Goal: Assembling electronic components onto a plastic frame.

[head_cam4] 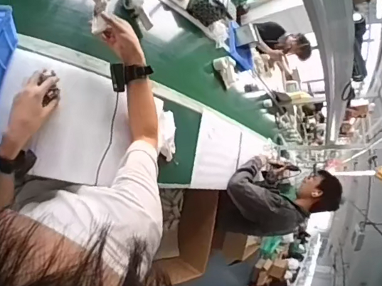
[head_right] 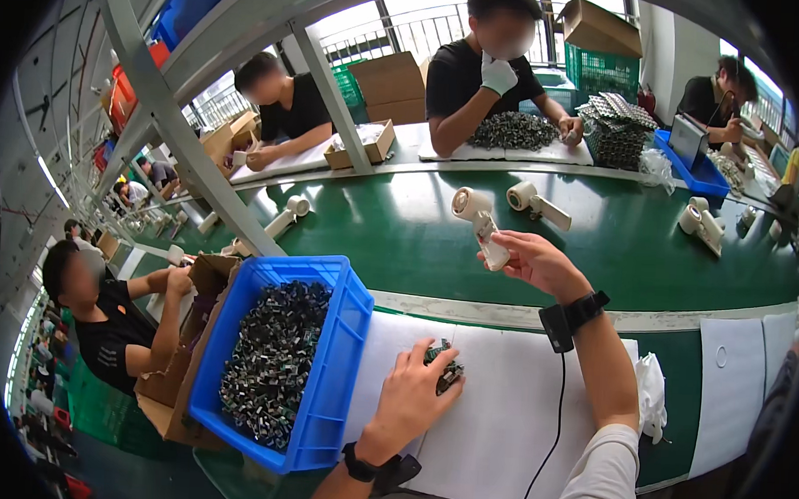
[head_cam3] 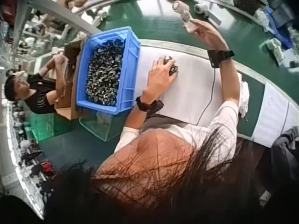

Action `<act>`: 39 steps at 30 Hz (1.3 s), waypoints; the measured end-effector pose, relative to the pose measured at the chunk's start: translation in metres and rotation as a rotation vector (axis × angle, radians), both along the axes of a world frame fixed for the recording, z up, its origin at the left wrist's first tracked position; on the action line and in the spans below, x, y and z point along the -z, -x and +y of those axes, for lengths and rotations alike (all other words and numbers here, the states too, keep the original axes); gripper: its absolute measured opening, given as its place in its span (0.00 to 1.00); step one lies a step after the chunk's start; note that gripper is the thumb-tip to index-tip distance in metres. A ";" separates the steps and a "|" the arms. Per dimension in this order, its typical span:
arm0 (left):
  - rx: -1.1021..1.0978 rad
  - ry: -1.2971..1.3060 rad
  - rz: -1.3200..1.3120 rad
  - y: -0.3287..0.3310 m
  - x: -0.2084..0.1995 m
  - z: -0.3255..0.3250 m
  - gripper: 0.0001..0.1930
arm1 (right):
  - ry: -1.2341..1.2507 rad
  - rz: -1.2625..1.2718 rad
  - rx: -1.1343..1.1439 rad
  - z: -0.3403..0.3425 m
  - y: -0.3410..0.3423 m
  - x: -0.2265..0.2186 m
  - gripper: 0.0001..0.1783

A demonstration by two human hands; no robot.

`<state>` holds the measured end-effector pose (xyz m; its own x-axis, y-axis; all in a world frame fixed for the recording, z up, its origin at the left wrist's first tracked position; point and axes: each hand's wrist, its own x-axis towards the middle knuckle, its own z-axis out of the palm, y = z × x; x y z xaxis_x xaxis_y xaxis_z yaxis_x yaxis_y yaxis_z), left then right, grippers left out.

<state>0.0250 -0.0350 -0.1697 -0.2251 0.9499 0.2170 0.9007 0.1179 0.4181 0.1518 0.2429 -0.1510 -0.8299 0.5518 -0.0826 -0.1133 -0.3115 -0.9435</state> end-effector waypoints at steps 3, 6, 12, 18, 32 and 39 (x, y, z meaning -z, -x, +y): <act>0.028 -0.020 -0.026 0.003 -0.001 -0.007 0.24 | 0.029 0.009 -0.011 -0.038 -0.014 -0.018 0.26; 0.083 0.005 -0.067 0.011 -0.002 -0.011 0.23 | 0.073 -0.027 0.007 -0.086 -0.033 -0.026 0.28; 0.086 -0.038 -0.180 0.016 -0.024 -0.005 0.20 | 0.119 -0.216 0.084 -0.175 -0.091 -0.035 0.31; 0.119 -0.108 0.021 0.017 -0.032 -0.007 0.19 | 0.152 -0.378 0.111 -0.215 -0.114 -0.002 0.32; 0.321 -0.073 -0.694 -0.021 -0.040 0.002 0.08 | -1.229 -0.749 0.139 -0.208 -0.081 -0.019 0.17; 0.363 -0.010 -0.986 -0.024 -0.023 0.011 0.08 | -1.085 -0.607 0.047 -0.183 -0.077 -0.002 0.14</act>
<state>0.0490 -0.0243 -0.1467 -0.0085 0.9949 0.1005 0.1409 -0.0983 0.9851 0.2293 0.0603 -0.1489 -0.7944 0.6032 0.0711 0.4412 0.6536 -0.6150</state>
